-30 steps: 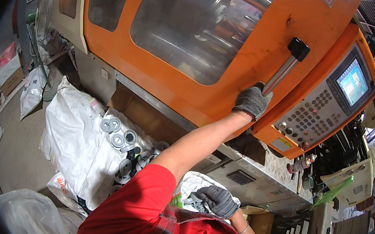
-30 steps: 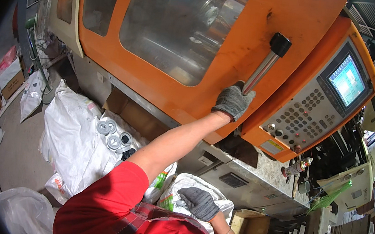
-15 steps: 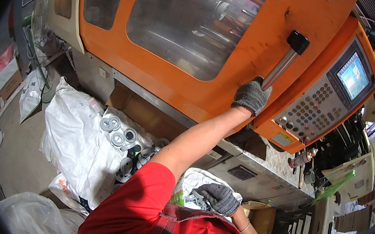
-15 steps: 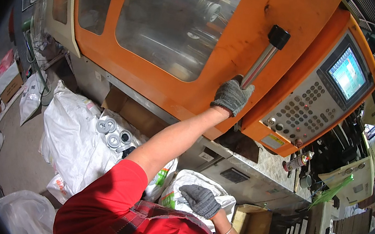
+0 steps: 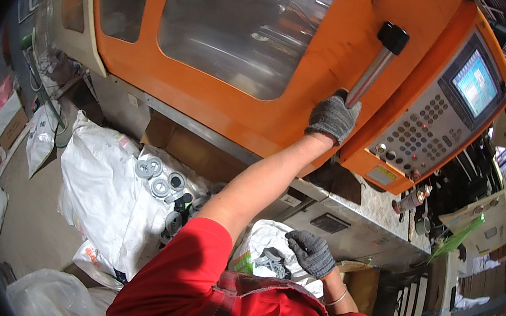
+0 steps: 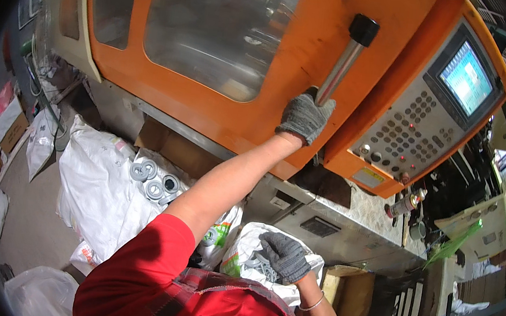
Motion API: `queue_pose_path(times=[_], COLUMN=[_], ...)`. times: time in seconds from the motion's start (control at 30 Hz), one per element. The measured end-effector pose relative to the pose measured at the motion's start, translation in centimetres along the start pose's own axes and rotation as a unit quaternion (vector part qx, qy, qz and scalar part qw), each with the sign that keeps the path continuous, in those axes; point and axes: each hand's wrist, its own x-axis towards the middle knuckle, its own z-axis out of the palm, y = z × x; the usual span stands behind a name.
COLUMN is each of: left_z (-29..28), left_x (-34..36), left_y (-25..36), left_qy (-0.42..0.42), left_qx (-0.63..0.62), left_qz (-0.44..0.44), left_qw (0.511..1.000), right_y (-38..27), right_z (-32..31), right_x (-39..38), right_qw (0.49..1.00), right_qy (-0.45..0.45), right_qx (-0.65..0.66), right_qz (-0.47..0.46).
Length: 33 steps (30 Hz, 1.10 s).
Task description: The person operates an orange injection molding machine in a workshop. They open the machine door, place a metal bowl under a nozzle to catch dripping fluid, and then close the door. They repeatedly press buttons on the control panel and retrieve small white plastic parts from a bag on the floor.
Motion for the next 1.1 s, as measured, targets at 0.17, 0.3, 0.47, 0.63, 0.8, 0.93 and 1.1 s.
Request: queue_pose_path(times=[0.17, 0.3, 0.47, 0.63, 0.8, 0.93, 1.1], left_z=[0.1, 0.7, 1.0, 2.1, 1.2, 1.3, 1.5], left_x=[0.2, 0.3, 1.3, 2.9, 0.5, 0.3, 0.2], left_y=[0.0, -0.5, -1.4, -4.5, -1.0, -0.6, -0.6], left_qy=[0.015, -0.005, 0.049, 0.046, 0.003, 0.007, 0.031], left_qx=[0.008, 0.031, 0.021, -0.121, -0.137, -0.175, -0.198], left_qz=[0.005, -0.012, 0.020, 0.061, -0.018, -0.034, -0.049], left_qw=[1.000, 0.999, 0.998, 0.990, 0.990, 0.984, 0.979], right_y=[0.7, 0.8, 1.3, 0.8, 1.4, 2.5, 4.2], right_z=[0.0, 0.6, 1.2, 1.9, 1.3, -0.1, -2.4], right_x=[-0.3, -1.1, -1.5, -2.5, -4.5, -5.4, -6.2], right_qw=[0.999, 0.998, 0.999, 0.997, 0.994, 0.990, 0.972], right_qy=[-0.023, 0.028, 0.018, 0.057, 0.088, 0.121, 0.219], right_qx=[-0.044, -0.051, -0.027, -0.032, -0.017, -0.009, -0.003], right_qz=[0.003, 0.013, 0.028, 0.048, 0.063, 0.070, 0.084])
